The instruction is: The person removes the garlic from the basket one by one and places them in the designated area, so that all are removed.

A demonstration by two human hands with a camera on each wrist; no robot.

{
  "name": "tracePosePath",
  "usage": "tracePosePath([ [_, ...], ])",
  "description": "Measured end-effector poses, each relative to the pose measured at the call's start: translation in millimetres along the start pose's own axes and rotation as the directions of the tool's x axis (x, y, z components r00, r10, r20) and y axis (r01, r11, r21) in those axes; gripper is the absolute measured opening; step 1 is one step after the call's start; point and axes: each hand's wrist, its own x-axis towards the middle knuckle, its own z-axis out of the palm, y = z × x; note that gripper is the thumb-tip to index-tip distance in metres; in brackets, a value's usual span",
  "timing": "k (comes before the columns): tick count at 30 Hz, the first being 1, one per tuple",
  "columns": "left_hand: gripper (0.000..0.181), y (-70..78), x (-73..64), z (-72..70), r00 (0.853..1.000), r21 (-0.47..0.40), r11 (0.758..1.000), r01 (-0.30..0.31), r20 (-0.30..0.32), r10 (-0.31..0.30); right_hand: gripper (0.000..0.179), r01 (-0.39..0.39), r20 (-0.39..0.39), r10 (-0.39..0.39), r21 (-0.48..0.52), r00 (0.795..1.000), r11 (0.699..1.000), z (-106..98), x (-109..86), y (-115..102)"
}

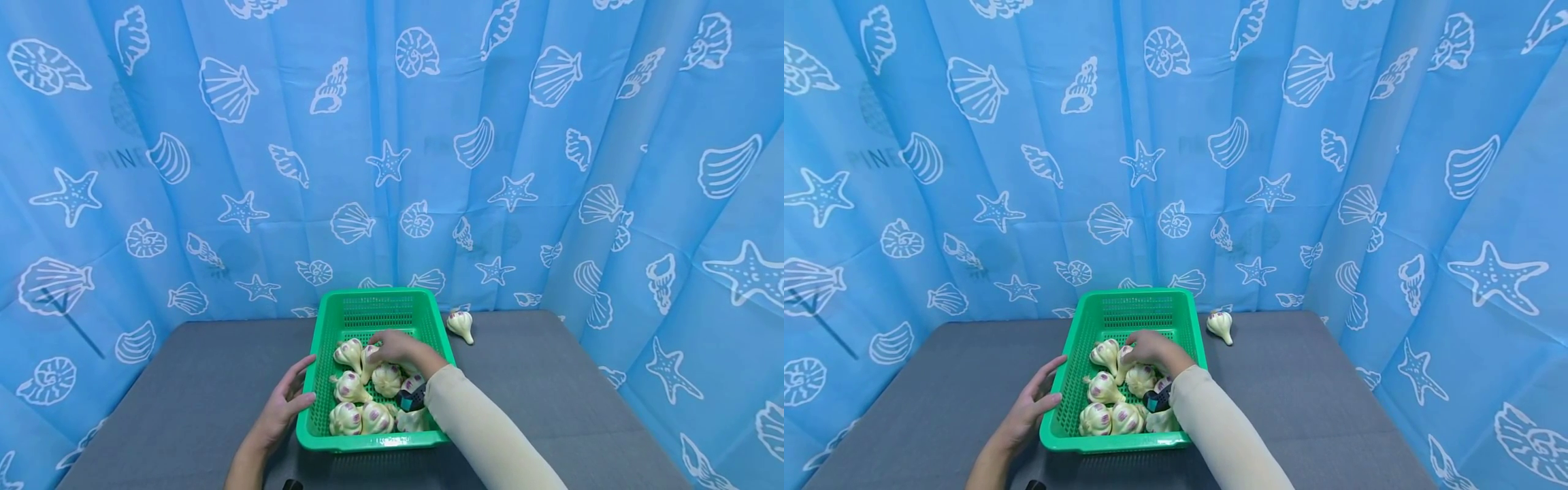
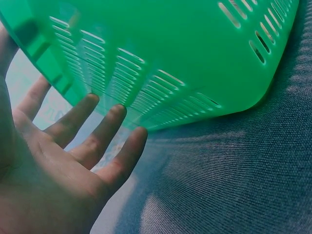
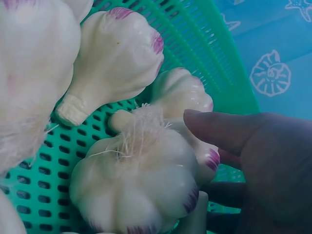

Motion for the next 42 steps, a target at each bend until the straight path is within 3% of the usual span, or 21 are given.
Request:
tracePosePath([
  [5,0.063,1.1,-0.2,0.2,1.000,-0.001,1.000,-0.001,-0.004,0.001,0.045,-0.003,0.008,0.003,-0.091,1.000,0.996,2,1.9,-1],
  [12,0.063,1.7,0.2,0.9,1.000,0.007,1.000,0.009,-0.017,-0.009,0.051,-0.018,0.020,0.020,-0.111,1.000,0.994,5,1.1,-2],
  [18,0.063,1.2,-0.2,1.1,1.000,-0.005,1.000,0.004,-0.016,-0.004,0.048,-0.017,0.013,0.019,-0.185,1.000,0.983,5,1.9,-1],
  [28,0.063,0.4,0.1,0.6,1.000,-0.005,1.000,0.000,-0.014,0.000,0.047,-0.015,0.004,0.016,-0.191,1.000,0.981,2,-0.2,-2],
  [42,0.062,-1.2,0.6,0.0,1.000,-0.005,1.000,0.006,-0.025,-0.006,0.051,0.051,-0.049,-0.062,-0.191,0.997,0.980,-13,-9.9,-5],
])
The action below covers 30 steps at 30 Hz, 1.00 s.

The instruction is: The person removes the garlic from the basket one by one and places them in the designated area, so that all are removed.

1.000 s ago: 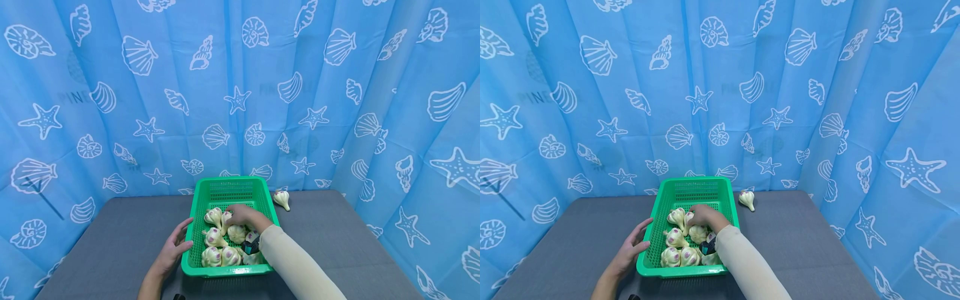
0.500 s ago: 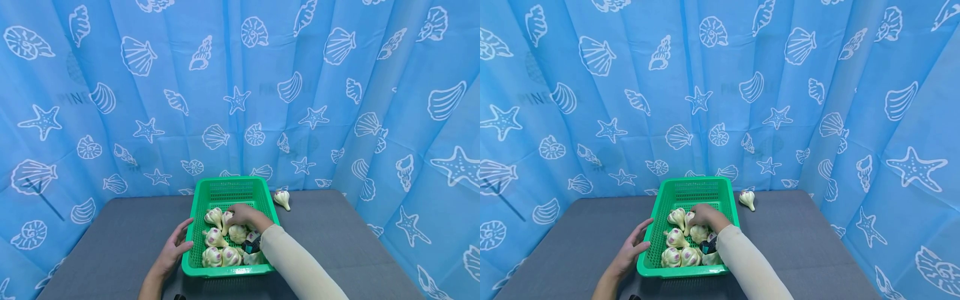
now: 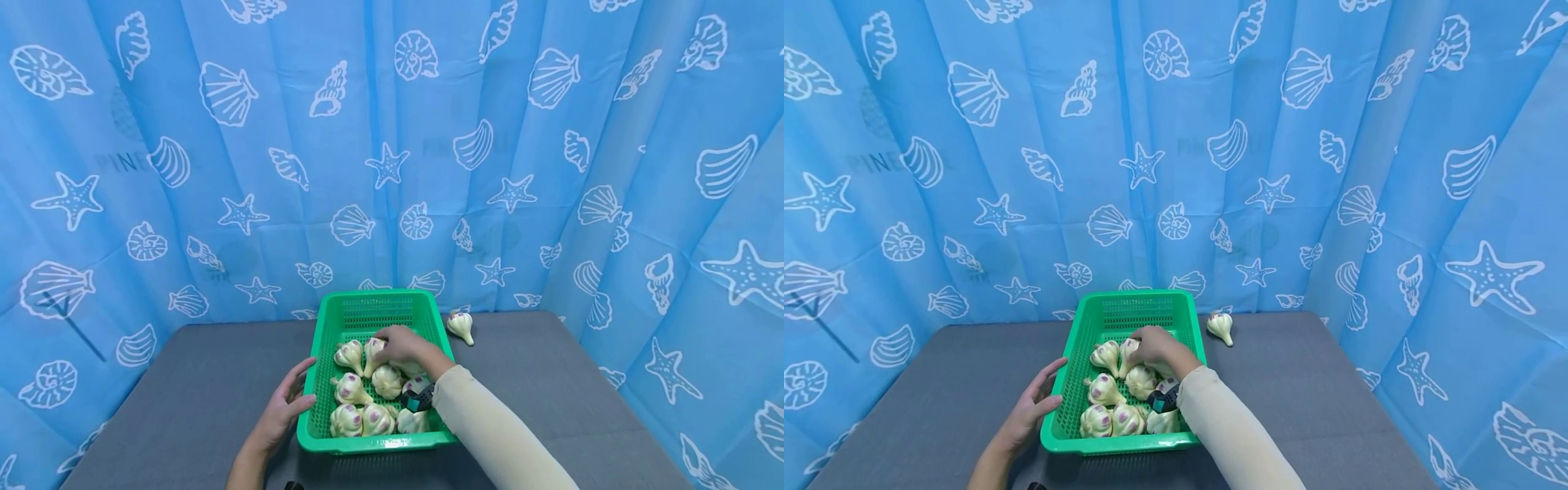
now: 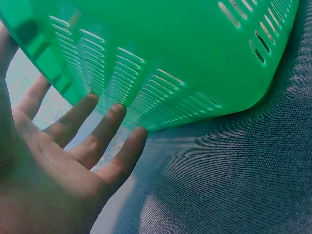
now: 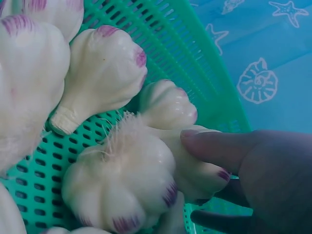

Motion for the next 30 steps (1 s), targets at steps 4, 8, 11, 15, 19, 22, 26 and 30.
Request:
tracePosePath([
  [4,0.062,0.3,-0.2,0.1,1.000,-0.006,1.000,0.000,0.003,0.000,0.053,0.004,-0.028,-0.003,0.028,1.000,1.000,-6,-2.5,4],
  [8,0.062,0.0,-0.5,0.3,1.000,-0.007,1.000,-0.003,0.015,0.003,0.054,0.015,-0.067,-0.012,0.036,0.998,0.999,-13,-7.4,6],
  [11,0.062,0.4,-0.2,0.5,1.000,-0.006,1.000,-0.005,0.020,0.006,0.053,0.028,-0.099,-0.023,0.045,0.995,0.999,-18,-11.9,6],
  [15,0.062,1.0,0.0,0.6,1.000,-0.007,1.000,-0.010,0.026,0.010,0.053,0.050,-0.145,-0.046,0.020,0.988,0.999,-24,-17.1,9],
  [19,0.062,0.9,0.1,0.4,1.000,-0.002,1.000,-0.010,0.029,0.010,0.056,0.060,-0.178,-0.057,0.010,0.982,0.998,-30,-23.3,12],
  [22,0.063,0.4,0.2,0.3,1.000,-0.005,1.000,-0.007,0.027,0.007,0.056,0.062,-0.198,-0.054,0.033,0.979,0.998,-36,-29.0,12],
  [26,0.063,0.0,-0.3,0.2,0.999,-0.016,1.000,-0.007,0.034,0.008,0.056,0.056,-0.234,-0.044,0.043,0.971,0.998,-43,-37.2,12],
  [30,0.063,-0.1,-1.4,-0.6,0.999,-0.024,1.000,-0.011,0.047,0.012,0.056,0.051,-0.276,-0.039,0.037,0.960,0.998,-49,-44.9,13],
])
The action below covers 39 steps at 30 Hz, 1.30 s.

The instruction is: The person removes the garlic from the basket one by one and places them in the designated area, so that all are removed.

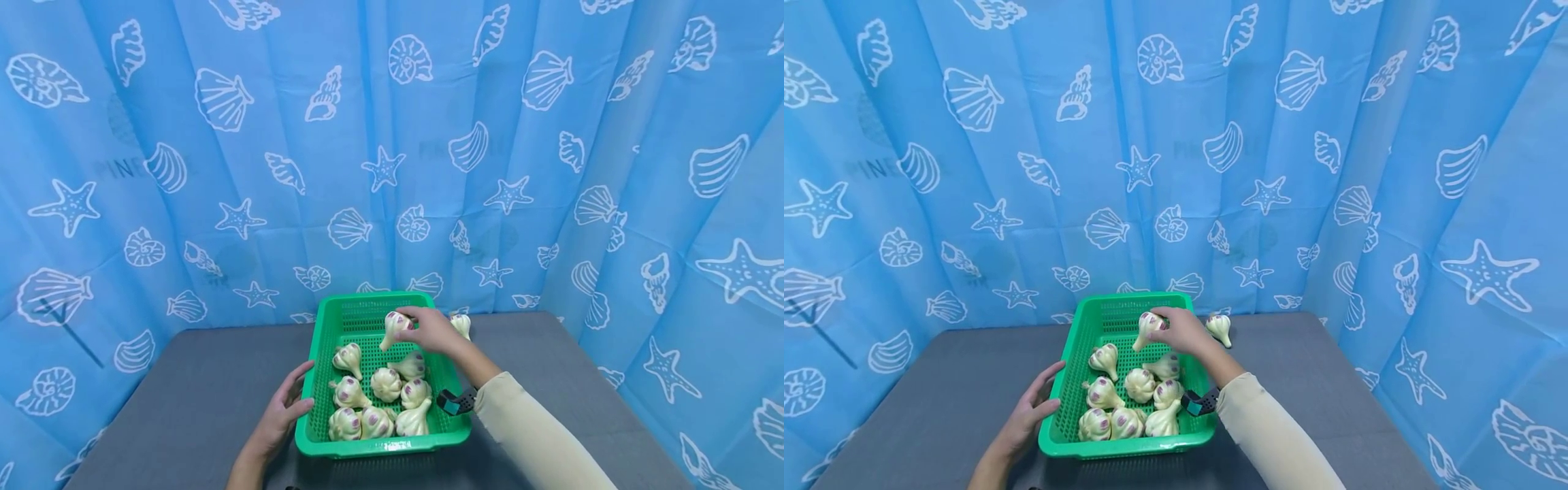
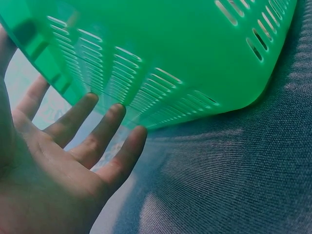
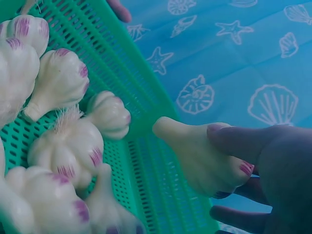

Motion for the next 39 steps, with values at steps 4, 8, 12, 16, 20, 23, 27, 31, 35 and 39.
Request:
tracePosePath([
  [4,0.063,-0.7,-0.8,-1.0,1.000,-0.005,1.000,-0.010,0.013,0.010,0.055,0.006,-0.044,-0.005,0.010,0.999,1.000,-10,-7.2,2],
  [8,0.063,-1.8,-0.2,-1.1,1.000,-0.012,1.000,-0.013,0.024,0.013,0.055,0.011,-0.092,-0.009,0.025,0.996,1.000,-20,-14.7,6],
  [12,0.063,-2.6,0.2,-0.5,1.000,-0.014,1.000,-0.012,0.017,0.012,0.056,0.036,-0.136,-0.032,0.028,0.990,0.999,-26,-21.7,12],
  [16,0.063,-2.6,0.1,0.2,1.000,-0.009,1.000,-0.012,0.008,0.012,0.057,0.038,-0.175,-0.034,0.023,0.984,0.999,-29,-29.2,17],
  [20,0.063,-2.3,-0.1,0.7,1.000,-0.005,1.000,-0.014,0.005,0.014,0.058,0.010,-0.229,-0.006,0.016,0.973,1.000,-30,-35.6,23],
  [23,0.063,-2.5,-0.1,1.0,1.000,-0.002,1.000,-0.011,0.002,0.011,0.057,-0.005,-0.276,0.013,0.029,0.961,1.000,-30,-38.9,30],
  [27,0.062,-2.9,0.1,0.8,1.000,0.007,1.000,-0.011,-0.006,0.011,0.056,0.005,-0.337,0.022,0.080,0.941,0.997,-30,-42.0,41],
  [31,0.062,-2.8,0.5,1.0,1.000,0.009,1.000,-0.008,-0.014,0.008,0.056,0.010,-0.385,0.042,0.133,0.922,0.991,-28,-44.2,53],
  [35,0.061,-1.9,0.7,1.2,1.000,0.007,1.000,0.000,-0.021,0.000,0.057,-0.013,-0.404,0.074,0.151,0.912,0.988,-28,-46.6,61],
  [39,0.061,-1.3,0.7,1.9,1.000,0.008,1.000,0.002,-0.031,-0.001,0.057,-0.049,-0.410,0.106,0.147,0.906,0.988,-28,-48.4,68],
])
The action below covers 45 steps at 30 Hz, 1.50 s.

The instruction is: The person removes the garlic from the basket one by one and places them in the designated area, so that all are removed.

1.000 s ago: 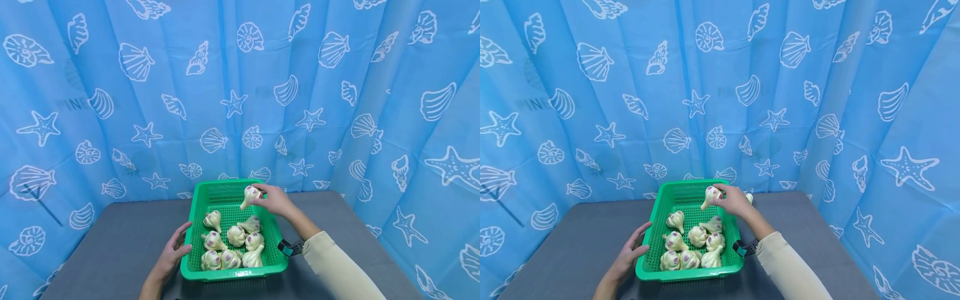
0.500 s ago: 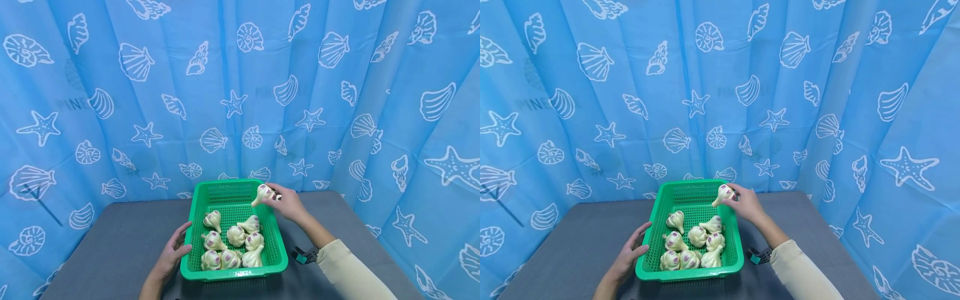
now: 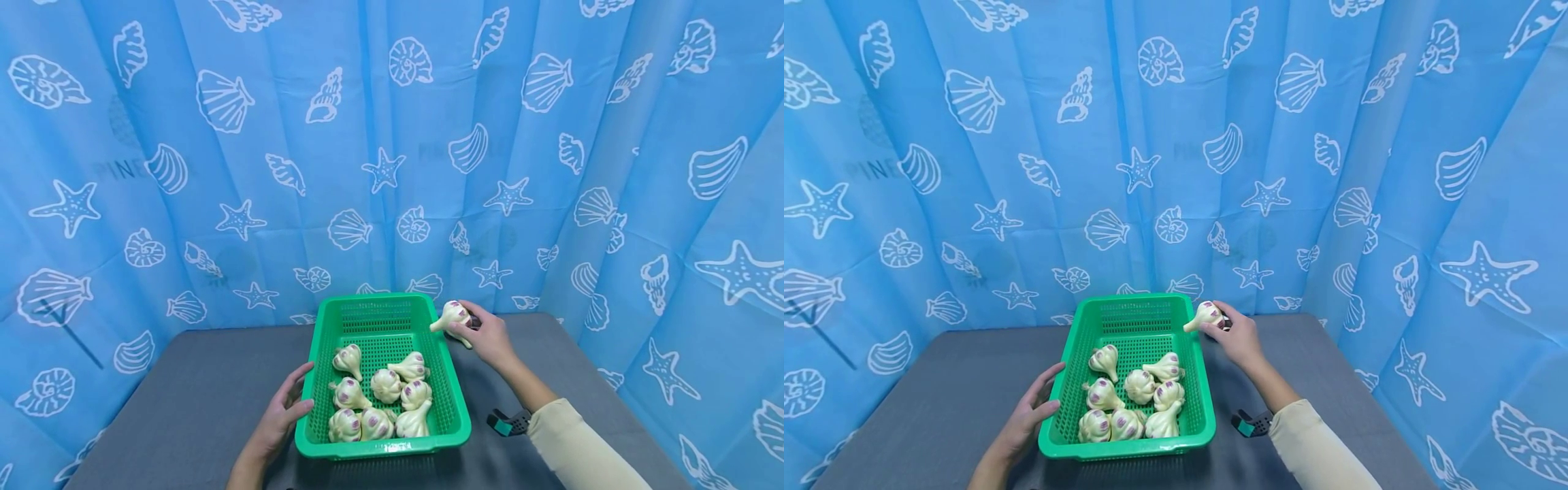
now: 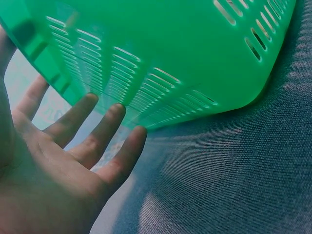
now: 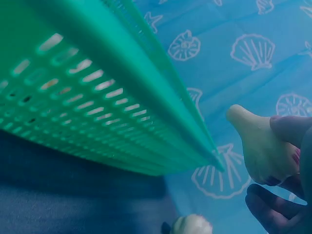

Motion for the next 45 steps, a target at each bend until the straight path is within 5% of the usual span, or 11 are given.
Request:
tracePosePath([
  [31,0.063,-0.9,-0.5,1.8,1.000,-0.013,1.000,0.010,-0.017,-0.010,0.055,-0.181,-0.093,0.182,0.013,0.979,0.983,-2,-4.8,71],
  [45,0.062,2.4,-0.7,1.0,1.000,-0.021,1.000,0.018,0.010,-0.018,0.056,-0.300,-0.120,0.294,-0.034,0.948,0.953,2,-1.4,108],
])
